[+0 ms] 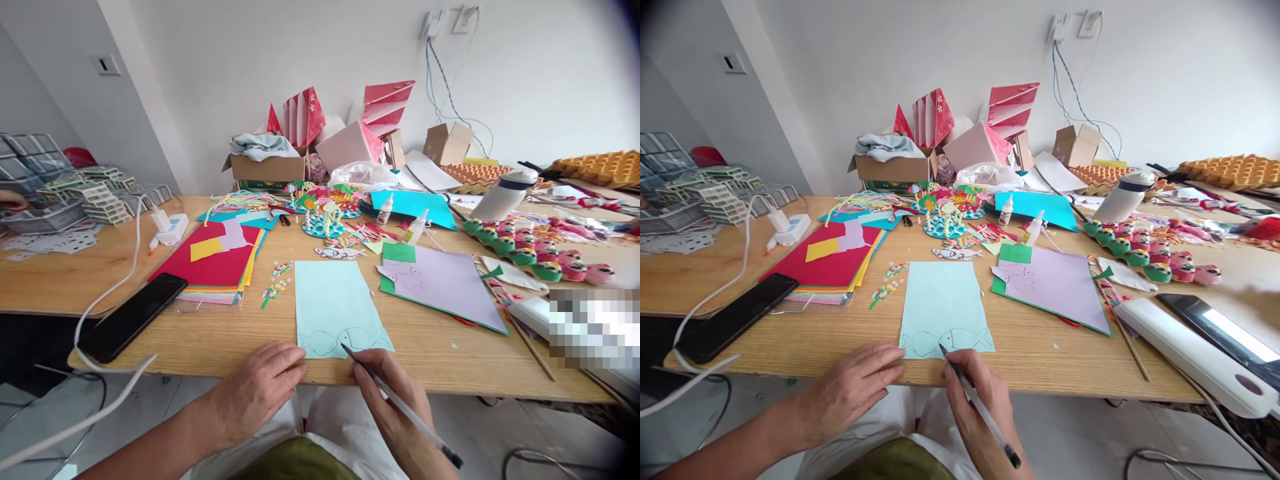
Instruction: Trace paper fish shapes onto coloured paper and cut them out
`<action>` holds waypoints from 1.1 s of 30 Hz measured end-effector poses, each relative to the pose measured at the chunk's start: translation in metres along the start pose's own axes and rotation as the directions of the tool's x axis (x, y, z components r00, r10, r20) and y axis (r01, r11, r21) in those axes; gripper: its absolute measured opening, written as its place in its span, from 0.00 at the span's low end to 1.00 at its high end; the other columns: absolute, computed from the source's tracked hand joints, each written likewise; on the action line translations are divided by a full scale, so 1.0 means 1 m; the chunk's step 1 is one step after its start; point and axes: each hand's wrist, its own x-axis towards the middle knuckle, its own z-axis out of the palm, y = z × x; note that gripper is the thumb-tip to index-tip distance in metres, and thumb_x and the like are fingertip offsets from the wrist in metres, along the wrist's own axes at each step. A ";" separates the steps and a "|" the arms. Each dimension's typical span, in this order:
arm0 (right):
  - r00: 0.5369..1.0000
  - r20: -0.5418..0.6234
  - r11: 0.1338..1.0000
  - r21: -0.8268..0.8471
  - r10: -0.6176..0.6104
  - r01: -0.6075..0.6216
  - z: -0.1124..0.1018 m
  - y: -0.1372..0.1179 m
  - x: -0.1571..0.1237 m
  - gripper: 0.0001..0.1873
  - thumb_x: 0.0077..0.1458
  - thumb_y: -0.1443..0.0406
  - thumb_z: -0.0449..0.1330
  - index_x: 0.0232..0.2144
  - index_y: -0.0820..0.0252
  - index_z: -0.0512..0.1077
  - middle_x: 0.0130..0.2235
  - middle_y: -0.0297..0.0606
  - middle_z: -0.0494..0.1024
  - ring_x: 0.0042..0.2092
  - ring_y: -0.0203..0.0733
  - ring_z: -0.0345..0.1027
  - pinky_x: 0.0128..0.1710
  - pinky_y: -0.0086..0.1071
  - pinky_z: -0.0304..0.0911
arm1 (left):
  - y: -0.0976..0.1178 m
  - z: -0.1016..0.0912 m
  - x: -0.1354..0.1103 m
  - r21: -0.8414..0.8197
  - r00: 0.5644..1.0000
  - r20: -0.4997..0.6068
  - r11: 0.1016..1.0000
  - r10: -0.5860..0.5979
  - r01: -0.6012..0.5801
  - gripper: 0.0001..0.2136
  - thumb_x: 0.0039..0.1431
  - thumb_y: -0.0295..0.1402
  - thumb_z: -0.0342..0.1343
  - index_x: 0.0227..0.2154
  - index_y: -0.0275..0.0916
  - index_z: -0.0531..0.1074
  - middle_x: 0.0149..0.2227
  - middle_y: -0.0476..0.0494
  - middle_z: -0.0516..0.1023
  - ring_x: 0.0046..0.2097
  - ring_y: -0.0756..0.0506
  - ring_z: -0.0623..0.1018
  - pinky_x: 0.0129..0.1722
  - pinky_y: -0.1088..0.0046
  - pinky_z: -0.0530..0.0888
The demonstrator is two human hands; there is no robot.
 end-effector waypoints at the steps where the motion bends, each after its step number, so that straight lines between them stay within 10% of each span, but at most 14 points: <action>1: 1.000 0.011 1.000 -0.002 0.014 -0.014 0.002 -0.001 0.002 0.07 0.55 0.61 0.51 0.31 0.56 0.67 0.23 0.31 0.75 0.24 0.36 0.68 0.22 0.25 0.60 | -0.001 -0.001 0.001 -0.020 1.000 -0.015 1.000 -0.007 0.006 0.12 0.57 0.22 0.45 0.42 0.37 0.68 0.46 0.40 0.70 0.50 0.44 0.68 0.51 0.65 0.68; 13: 0.993 0.047 0.994 -0.029 0.110 -0.108 0.019 -0.001 0.017 0.05 0.53 0.63 0.51 0.27 0.56 0.63 0.18 0.26 0.67 0.19 0.33 0.60 0.19 0.25 0.54 | -0.022 0.003 0.044 -0.159 0.993 0.117 0.987 0.001 0.018 0.05 0.56 0.21 0.48 0.31 0.36 0.66 0.37 0.46 0.69 0.42 0.47 0.68 0.43 0.72 0.67; 33: 0.988 0.054 0.986 -0.097 0.143 -0.137 0.021 -0.002 0.021 0.08 0.54 0.60 0.50 0.27 0.56 0.65 0.16 0.26 0.65 0.18 0.33 0.59 0.19 0.25 0.53 | -0.021 0.010 0.039 -0.162 0.996 0.083 0.986 -0.027 0.040 0.05 0.56 0.21 0.48 0.31 0.36 0.67 0.37 0.45 0.69 0.41 0.48 0.68 0.42 0.73 0.67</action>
